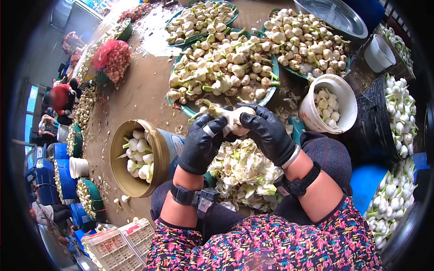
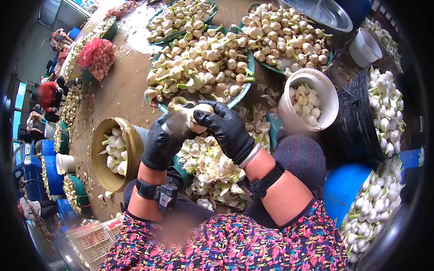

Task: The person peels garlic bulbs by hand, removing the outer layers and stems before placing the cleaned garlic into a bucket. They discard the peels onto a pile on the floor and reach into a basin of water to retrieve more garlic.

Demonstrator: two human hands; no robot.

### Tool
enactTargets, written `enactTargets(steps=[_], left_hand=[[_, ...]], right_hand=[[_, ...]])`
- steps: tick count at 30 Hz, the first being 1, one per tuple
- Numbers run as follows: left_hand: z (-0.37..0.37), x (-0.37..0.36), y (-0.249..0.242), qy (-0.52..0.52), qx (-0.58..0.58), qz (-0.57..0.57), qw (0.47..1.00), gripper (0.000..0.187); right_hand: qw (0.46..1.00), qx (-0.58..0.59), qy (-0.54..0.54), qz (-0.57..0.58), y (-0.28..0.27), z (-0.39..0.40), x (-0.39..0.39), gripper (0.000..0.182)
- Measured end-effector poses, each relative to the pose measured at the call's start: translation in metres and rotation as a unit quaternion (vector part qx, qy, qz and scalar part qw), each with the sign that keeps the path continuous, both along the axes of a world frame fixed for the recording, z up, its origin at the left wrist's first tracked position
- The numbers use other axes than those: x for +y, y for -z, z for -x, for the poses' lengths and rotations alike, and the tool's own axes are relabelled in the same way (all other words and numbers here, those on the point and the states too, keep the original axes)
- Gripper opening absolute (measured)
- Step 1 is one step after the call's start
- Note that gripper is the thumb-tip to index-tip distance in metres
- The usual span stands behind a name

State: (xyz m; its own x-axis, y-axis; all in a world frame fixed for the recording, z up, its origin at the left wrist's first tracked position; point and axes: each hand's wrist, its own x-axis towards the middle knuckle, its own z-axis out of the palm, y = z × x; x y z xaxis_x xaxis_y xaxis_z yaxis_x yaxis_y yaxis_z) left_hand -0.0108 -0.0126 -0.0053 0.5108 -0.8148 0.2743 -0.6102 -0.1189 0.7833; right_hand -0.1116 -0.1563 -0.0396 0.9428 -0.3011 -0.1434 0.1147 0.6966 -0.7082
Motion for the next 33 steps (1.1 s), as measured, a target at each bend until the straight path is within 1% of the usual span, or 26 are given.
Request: enactTargets(steps=[2,3,4,5,7,8,9,10,11,12,13,15,17,18,19,20,21,23,24,25,27,28,29,30,31,33], left_hand=[[0.003,-0.001,-0.004,0.024,-0.016,0.017,0.999,0.020],[0.003,0.000,-0.001,-0.014,0.161,0.028,0.987,0.021],[0.002,0.001,0.001,-0.051,0.332,0.038,0.941,0.022],[0.001,0.002,0.003,-0.052,0.332,0.038,0.941,0.022],[0.000,0.003,0.006,-0.052,0.400,0.076,0.912,0.020],[0.001,0.000,0.008,-0.042,0.333,0.104,0.936,0.016],[0.001,0.001,0.011,-0.043,0.334,0.105,0.936,0.016],[0.000,0.002,0.013,-0.038,0.196,0.062,0.978,0.015],[0.000,0.003,0.014,-0.031,0.054,0.018,0.998,0.015],[-0.003,0.003,0.014,0.001,0.006,0.042,0.999,0.019],[0.001,0.003,0.007,0.001,0.008,0.040,0.999,0.019],[0.007,-0.001,-0.008,-0.010,-0.070,-0.010,0.997,0.023],[0.008,0.006,-0.001,0.007,-0.075,-0.028,0.997,0.026],[0.011,0.006,0.002,-0.029,0.125,0.042,0.991,0.028],[0.012,0.004,0.004,-0.061,0.319,0.110,0.939,0.031],[0.000,0.008,-0.002,0.000,0.203,0.051,0.978,0.036],[0.003,0.007,-0.004,-0.053,0.497,0.152,0.853,0.040],[-0.003,0.012,-0.009,0.027,0.524,0.113,0.844,0.046],[0.005,0.011,-0.010,0.034,0.536,0.111,0.836,0.051],[0.015,0.005,-0.018,0.013,0.498,0.110,0.860,0.048],[0.012,0.007,-0.005,-0.010,0.512,0.146,0.846,0.041],[0.011,0.007,-0.006,-0.012,0.514,0.147,0.845,0.041],[0.010,0.007,-0.009,-0.026,0.464,0.109,0.879,0.035],[0.008,0.008,-0.011,-0.040,0.412,0.069,0.907,0.030],[0.005,0.010,-0.010,-0.041,0.413,0.069,0.907,0.030],[-0.002,0.012,-0.007,-0.045,0.405,0.099,0.908,0.023]], right_hand=[[1.000,0.002,-0.018,0.015,0.002,0.000,0.001,0.040],[1.000,0.019,-0.014,0.011,0.001,0.001,0.003,0.041],[0.999,0.035,-0.009,0.007,-0.001,0.002,0.005,0.043],[0.999,0.035,-0.009,0.006,-0.002,0.002,0.002,0.043],[0.968,0.039,-0.171,-0.179,-0.003,0.002,-0.007,0.038],[0.960,0.083,-0.202,-0.177,-0.004,0.004,-0.006,0.043],[0.959,0.084,-0.203,-0.178,-0.006,0.004,-0.006,0.043],[0.950,0.094,-0.218,-0.203,-0.010,0.005,-0.006,0.043],[0.939,0.104,-0.233,-0.229,-0.012,0.006,-0.006,0.044],[0.939,0.105,-0.233,-0.230,-0.012,0.007,-0.005,0.044],[0.940,0.102,-0.246,-0.212,-0.012,0.009,-0.003,0.044],[0.942,0.093,-0.274,-0.171,-0.014,0.010,-0.002,0.044],[0.941,0.061,-0.278,-0.184,-0.016,0.012,0.000,0.042],[0.945,0.049,-0.264,-0.186,-0.017,0.012,-0.001,0.042],[0.950,0.036,-0.248,-0.188,-0.017,0.011,-0.002,0.041],[0.960,0.033,-0.220,-0.172,-0.015,0.010,-0.004,0.039],[0.965,0.021,-0.184,-0.184,-0.012,0.008,-0.004,0.037],[0.975,-0.006,-0.150,-0.163,-0.016,0.006,-0.008,0.036],[0.979,-0.009,-0.144,-0.141,-0.015,0.004,-0.008,0.035],[0.983,-0.010,-0.139,-0.120,-0.014,0.003,-0.007,0.035],[0.980,-0.007,-0.165,-0.108,-0.013,0.004,-0.006,0.031],[0.992,0.025,-0.119,-0.042,-0.008,0.001,-0.004,0.029],[0.996,0.056,-0.072,0.024,-0.002,-0.002,-0.004,0.026],[0.971,-0.014,0.016,0.240,0.018,-0.007,-0.005,0.021],[0.971,-0.013,0.015,0.239,0.014,-0.005,-0.002,0.021],[0.920,-0.021,0.110,0.376,-0.009,0.000,0.002,0.016]])
